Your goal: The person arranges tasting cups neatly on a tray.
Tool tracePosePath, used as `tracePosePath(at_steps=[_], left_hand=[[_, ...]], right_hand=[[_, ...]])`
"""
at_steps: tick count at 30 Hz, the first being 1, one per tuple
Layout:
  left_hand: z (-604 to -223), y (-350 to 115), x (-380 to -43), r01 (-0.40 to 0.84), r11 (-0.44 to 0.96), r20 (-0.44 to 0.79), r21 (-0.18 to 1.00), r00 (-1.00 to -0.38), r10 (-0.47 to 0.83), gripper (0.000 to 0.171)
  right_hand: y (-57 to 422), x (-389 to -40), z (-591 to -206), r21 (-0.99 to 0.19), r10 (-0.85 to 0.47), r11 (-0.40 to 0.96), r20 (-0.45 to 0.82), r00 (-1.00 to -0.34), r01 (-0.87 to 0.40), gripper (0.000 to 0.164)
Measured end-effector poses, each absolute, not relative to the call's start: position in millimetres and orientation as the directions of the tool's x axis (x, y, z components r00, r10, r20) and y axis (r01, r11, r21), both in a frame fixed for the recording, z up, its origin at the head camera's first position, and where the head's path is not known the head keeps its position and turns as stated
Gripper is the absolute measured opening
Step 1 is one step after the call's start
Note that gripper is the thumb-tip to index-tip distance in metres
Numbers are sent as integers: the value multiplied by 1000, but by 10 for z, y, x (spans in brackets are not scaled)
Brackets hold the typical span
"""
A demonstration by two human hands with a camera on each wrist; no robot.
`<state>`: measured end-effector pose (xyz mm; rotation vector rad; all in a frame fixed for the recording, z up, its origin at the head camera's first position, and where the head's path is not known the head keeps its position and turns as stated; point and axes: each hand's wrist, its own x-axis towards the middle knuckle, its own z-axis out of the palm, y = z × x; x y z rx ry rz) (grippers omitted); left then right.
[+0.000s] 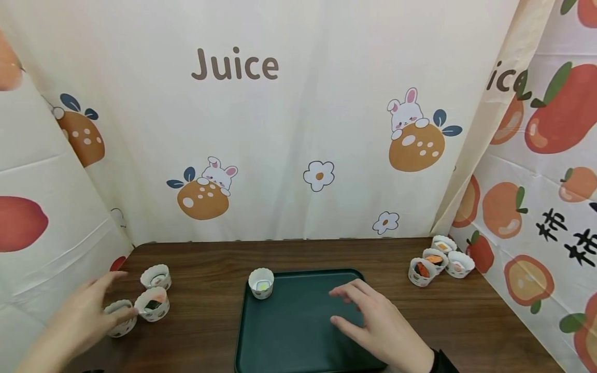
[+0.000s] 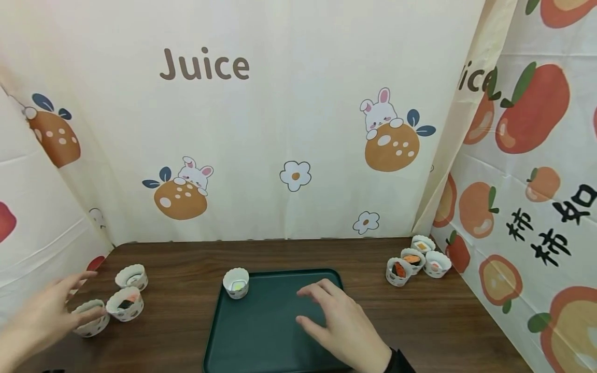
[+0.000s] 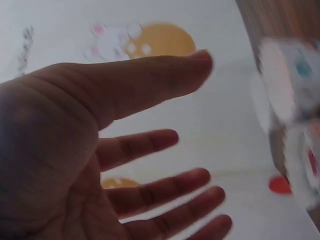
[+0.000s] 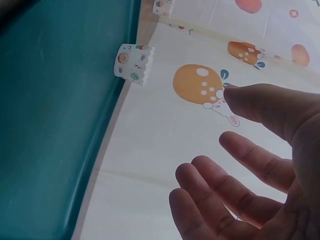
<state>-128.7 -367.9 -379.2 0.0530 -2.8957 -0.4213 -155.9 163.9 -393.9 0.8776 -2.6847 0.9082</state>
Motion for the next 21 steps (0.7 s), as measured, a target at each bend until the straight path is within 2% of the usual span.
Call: tracePosePath(at_steps=[11, 21], left_hand=[[-3966, -3984, -1287, -148, 956, -4, 253, -988, -152, 91], [-4158, -4093, -1390, -179, 949, -103, 258, -982, -157, 95]], right_hand=[[1640, -1511, -3908, -490, -504, 627, 338, -795, -606, 28], [1684, -1531, -3888, -459, -499, 616, 402, -768, -640, 27]])
